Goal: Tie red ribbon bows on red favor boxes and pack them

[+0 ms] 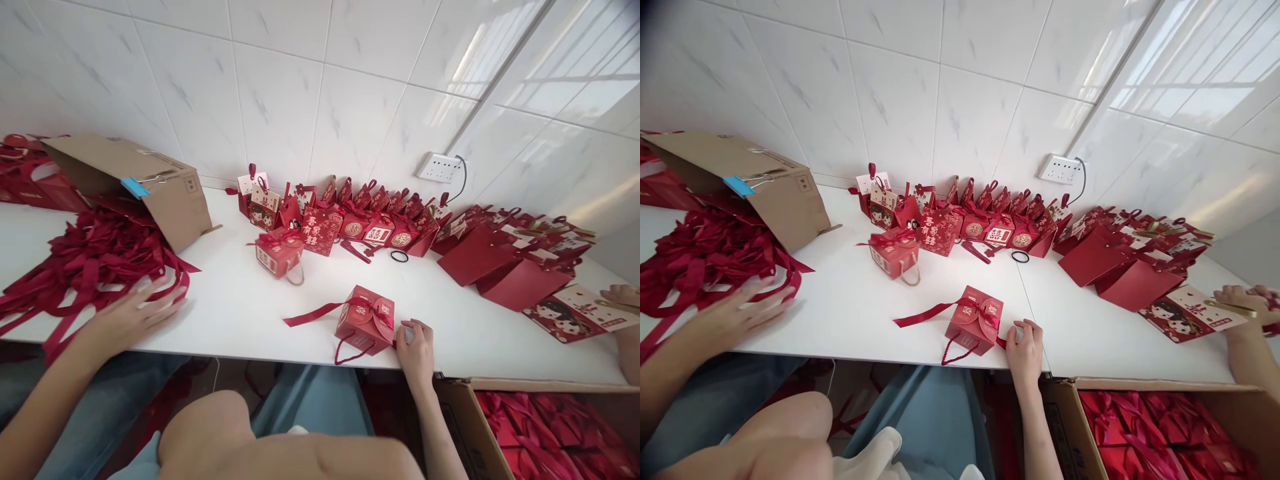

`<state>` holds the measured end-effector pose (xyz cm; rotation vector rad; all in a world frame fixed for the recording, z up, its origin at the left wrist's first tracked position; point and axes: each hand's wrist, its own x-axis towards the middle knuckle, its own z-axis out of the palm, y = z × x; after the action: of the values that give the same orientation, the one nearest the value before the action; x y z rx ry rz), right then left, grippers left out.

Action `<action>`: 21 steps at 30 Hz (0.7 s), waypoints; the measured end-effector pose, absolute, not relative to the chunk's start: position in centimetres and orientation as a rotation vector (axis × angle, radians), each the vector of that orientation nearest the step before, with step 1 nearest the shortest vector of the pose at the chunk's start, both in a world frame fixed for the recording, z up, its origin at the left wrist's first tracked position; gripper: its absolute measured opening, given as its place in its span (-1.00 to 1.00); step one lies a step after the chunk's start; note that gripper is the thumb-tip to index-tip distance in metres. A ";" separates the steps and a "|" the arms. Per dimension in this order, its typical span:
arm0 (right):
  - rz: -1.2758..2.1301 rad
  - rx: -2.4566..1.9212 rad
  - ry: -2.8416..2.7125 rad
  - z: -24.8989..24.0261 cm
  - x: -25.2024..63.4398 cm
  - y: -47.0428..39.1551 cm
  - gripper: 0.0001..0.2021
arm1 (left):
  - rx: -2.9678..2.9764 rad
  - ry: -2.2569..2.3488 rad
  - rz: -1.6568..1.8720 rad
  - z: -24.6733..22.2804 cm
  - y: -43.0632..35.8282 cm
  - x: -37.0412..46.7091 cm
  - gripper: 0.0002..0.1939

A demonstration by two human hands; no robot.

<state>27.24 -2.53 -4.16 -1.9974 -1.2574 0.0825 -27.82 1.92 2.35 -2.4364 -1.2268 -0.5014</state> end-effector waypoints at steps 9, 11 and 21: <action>0.017 -1.979 -1.294 -4.8 27.6 -2.4 -0.70 | -2.359 -0.939 -0.077 -1.7 3.1 -30.3 -0.42; 0.017 -1.983 -1.293 -4.7 27.6 -2.4 -0.69 | -2.249 -0.937 0.117 -1.3 2.9 -30.3 -0.34; 0.044 -2.004 -1.281 -4.4 27.6 -2.6 -0.67 | -2.642 -1.129 -0.368 -1.1 2.7 -30.2 -0.50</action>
<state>27.65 -2.58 -4.41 -2.0038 -1.2813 0.0444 -30.16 2.67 -1.11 -2.6422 -1.1290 -0.3675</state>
